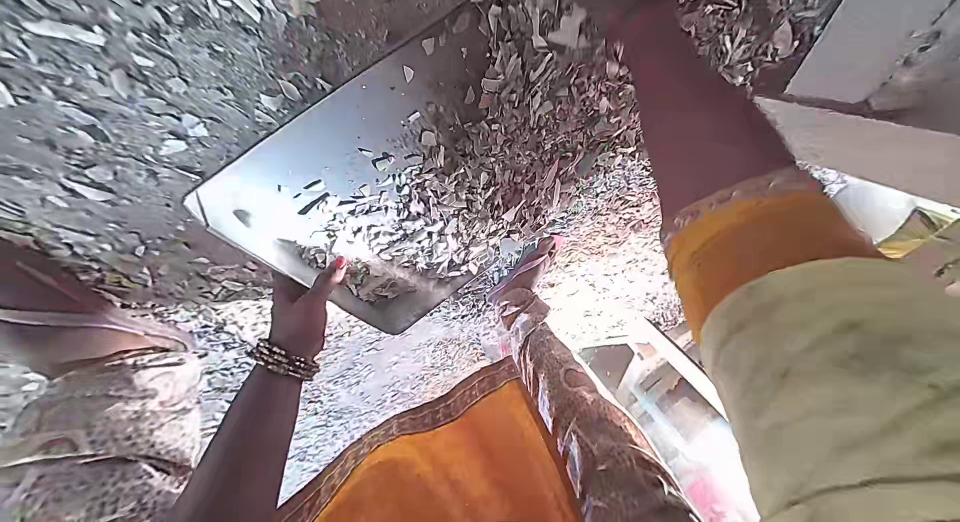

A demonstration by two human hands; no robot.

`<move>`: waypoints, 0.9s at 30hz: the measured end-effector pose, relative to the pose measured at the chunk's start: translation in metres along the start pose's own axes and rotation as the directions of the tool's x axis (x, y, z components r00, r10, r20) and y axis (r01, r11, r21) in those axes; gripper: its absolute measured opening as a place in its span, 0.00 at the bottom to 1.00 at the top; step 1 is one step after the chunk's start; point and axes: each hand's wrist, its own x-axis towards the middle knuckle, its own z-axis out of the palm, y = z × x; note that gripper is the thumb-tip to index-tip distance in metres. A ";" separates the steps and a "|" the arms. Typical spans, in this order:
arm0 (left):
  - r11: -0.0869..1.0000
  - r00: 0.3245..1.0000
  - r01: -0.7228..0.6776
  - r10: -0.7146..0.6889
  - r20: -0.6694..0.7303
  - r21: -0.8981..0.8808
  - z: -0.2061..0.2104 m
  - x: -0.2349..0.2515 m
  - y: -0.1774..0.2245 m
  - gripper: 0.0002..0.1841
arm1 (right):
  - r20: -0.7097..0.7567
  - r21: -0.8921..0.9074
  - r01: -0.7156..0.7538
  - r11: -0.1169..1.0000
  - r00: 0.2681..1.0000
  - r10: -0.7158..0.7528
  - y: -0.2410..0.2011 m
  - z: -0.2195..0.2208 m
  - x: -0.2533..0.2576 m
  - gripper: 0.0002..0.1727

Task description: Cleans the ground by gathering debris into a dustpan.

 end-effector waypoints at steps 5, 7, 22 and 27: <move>0.998 0.998 -0.033 0.030 0.052 0.051 -0.003 -0.001 0.026 0.28 | 0.026 0.168 -0.089 0.982 0.996 0.086 0.015 0.039 -0.076 0.46; 0.994 0.997 -0.055 0.049 0.067 0.091 -0.004 -0.002 0.035 0.30 | 0.106 0.357 -0.157 0.921 0.986 0.127 0.002 0.057 -0.106 0.43; 0.815 0.953 -0.269 0.146 0.266 0.514 -0.066 0.061 0.088 0.28 | 0.137 0.888 -0.450 0.096 0.458 0.878 0.124 0.208 -0.189 0.47; 0.782 0.968 -0.232 0.129 0.215 0.578 -0.063 0.058 0.090 0.33 | 0.149 0.805 -0.547 0.231 0.563 0.813 0.061 0.187 -0.179 0.37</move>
